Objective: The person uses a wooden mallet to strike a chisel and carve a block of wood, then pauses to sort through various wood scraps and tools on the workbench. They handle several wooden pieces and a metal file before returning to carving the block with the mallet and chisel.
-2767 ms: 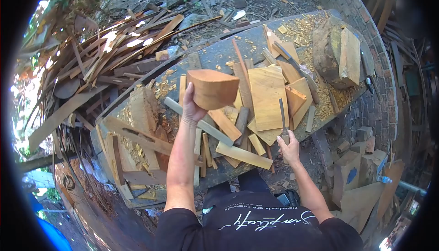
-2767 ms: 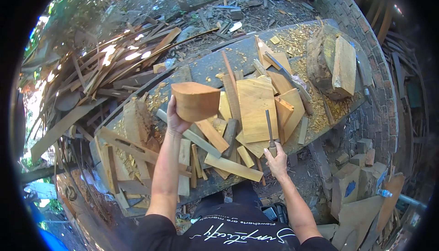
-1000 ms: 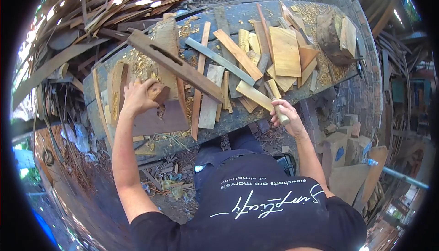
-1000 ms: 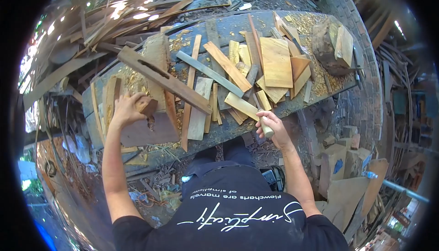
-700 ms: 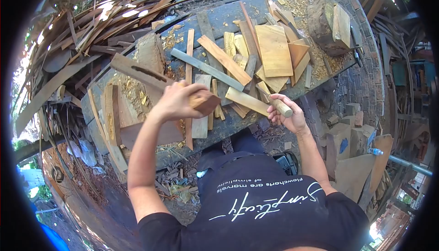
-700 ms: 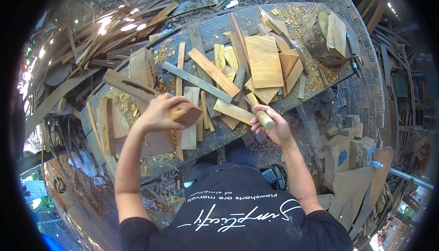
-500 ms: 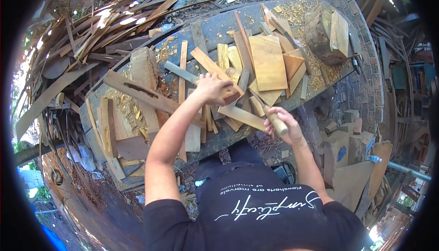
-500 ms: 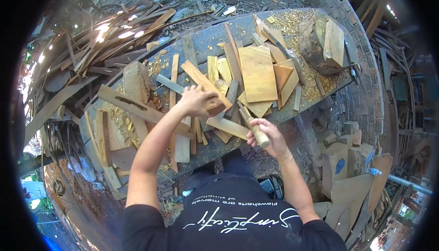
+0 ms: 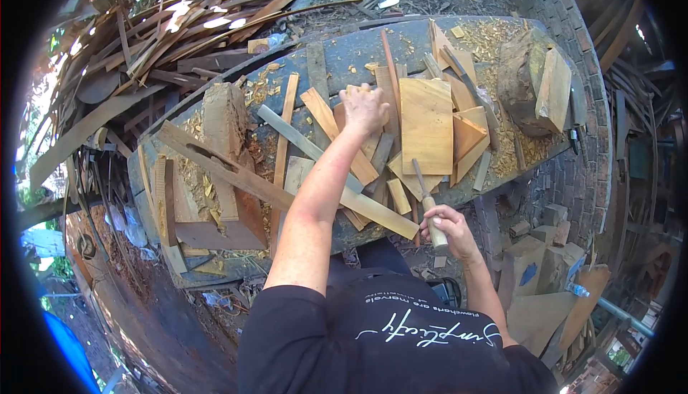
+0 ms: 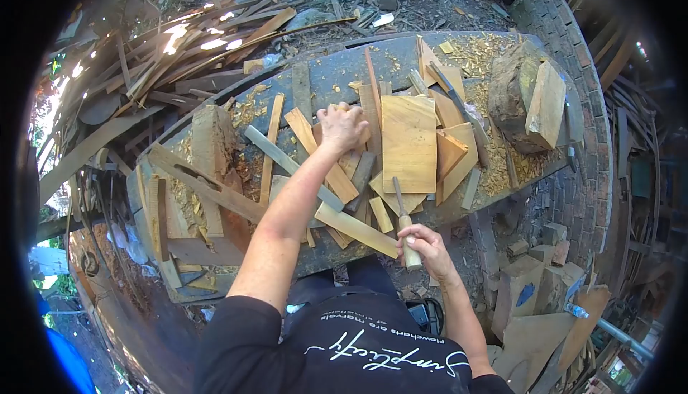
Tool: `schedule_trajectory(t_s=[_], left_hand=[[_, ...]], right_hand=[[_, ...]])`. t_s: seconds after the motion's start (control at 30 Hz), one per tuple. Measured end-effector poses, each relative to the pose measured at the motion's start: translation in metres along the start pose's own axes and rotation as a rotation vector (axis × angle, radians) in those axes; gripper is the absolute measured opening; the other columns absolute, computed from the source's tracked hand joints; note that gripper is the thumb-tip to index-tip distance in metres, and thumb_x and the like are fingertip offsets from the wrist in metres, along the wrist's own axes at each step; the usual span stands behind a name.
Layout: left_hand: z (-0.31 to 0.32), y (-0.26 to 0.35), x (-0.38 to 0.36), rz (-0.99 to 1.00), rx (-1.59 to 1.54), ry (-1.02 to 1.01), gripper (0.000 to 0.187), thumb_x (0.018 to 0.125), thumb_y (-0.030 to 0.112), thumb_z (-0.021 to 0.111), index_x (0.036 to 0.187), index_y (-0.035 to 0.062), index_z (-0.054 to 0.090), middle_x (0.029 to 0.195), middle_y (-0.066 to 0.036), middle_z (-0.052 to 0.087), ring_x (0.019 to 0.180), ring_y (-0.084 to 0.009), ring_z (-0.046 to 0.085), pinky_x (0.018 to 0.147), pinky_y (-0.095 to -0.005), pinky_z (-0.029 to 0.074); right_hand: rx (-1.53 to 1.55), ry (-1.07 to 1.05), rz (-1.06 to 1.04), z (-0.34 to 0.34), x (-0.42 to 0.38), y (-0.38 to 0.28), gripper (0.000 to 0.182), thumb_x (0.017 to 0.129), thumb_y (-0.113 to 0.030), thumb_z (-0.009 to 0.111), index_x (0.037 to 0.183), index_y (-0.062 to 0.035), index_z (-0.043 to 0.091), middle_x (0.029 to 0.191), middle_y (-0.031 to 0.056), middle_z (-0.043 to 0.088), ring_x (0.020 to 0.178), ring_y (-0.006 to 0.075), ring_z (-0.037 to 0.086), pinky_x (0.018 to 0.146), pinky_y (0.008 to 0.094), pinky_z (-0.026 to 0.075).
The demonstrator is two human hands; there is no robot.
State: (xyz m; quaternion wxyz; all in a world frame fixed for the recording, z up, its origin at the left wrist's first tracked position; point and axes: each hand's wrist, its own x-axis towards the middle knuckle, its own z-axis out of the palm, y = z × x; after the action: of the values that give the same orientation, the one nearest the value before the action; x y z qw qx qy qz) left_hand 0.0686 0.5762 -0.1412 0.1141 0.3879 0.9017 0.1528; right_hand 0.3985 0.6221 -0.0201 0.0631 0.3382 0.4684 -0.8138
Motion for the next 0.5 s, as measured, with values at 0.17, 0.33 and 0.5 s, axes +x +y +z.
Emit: schedule_trajectory(t_s=[0.17,0.33,0.5], left_hand=[[0.007,-0.048,-0.023,-0.253,-0.204,0.139,0.062,0.087,0.048,0.065,0.144,0.0278,0.049,0.144,-0.018,0.041,0.123,-0.0409,0.047,0.103,-0.0596,0.035],[-0.01,-0.087,-0.044,-0.318,-0.397,0.003,0.063,0.089,0.049,0.064,0.146,0.0286,0.046,0.142,-0.018,0.045,0.128,-0.0409,0.046,0.104,-0.0598,0.037],[-0.032,-0.125,-0.124,-0.145,-0.538,0.397,0.028,0.089,0.019,0.069,0.115,0.0075,0.068,0.106,-0.015,0.064,0.097,-0.03,0.062,0.088,-0.039,0.049]], right_hand=[[-0.103,-0.002,-0.012,0.0,0.023,-0.006,0.025,0.09,-0.015,0.058,0.111,-0.0024,0.064,0.095,0.0109,0.067,0.082,0.0171,0.067,0.073,0.0291,0.055],[-0.164,-0.037,0.036,0.014,0.036,-0.014,0.025,0.091,-0.012,0.057,0.112,-0.0021,0.065,0.093,0.0079,0.067,0.083,0.0144,0.064,0.077,0.0278,0.052],[-0.276,-0.106,-0.019,0.029,0.042,-0.005,0.025,0.092,-0.012,0.056,0.113,-0.0028,0.065,0.095,0.0056,0.066,0.084,0.0125,0.062,0.076,0.0264,0.051]])
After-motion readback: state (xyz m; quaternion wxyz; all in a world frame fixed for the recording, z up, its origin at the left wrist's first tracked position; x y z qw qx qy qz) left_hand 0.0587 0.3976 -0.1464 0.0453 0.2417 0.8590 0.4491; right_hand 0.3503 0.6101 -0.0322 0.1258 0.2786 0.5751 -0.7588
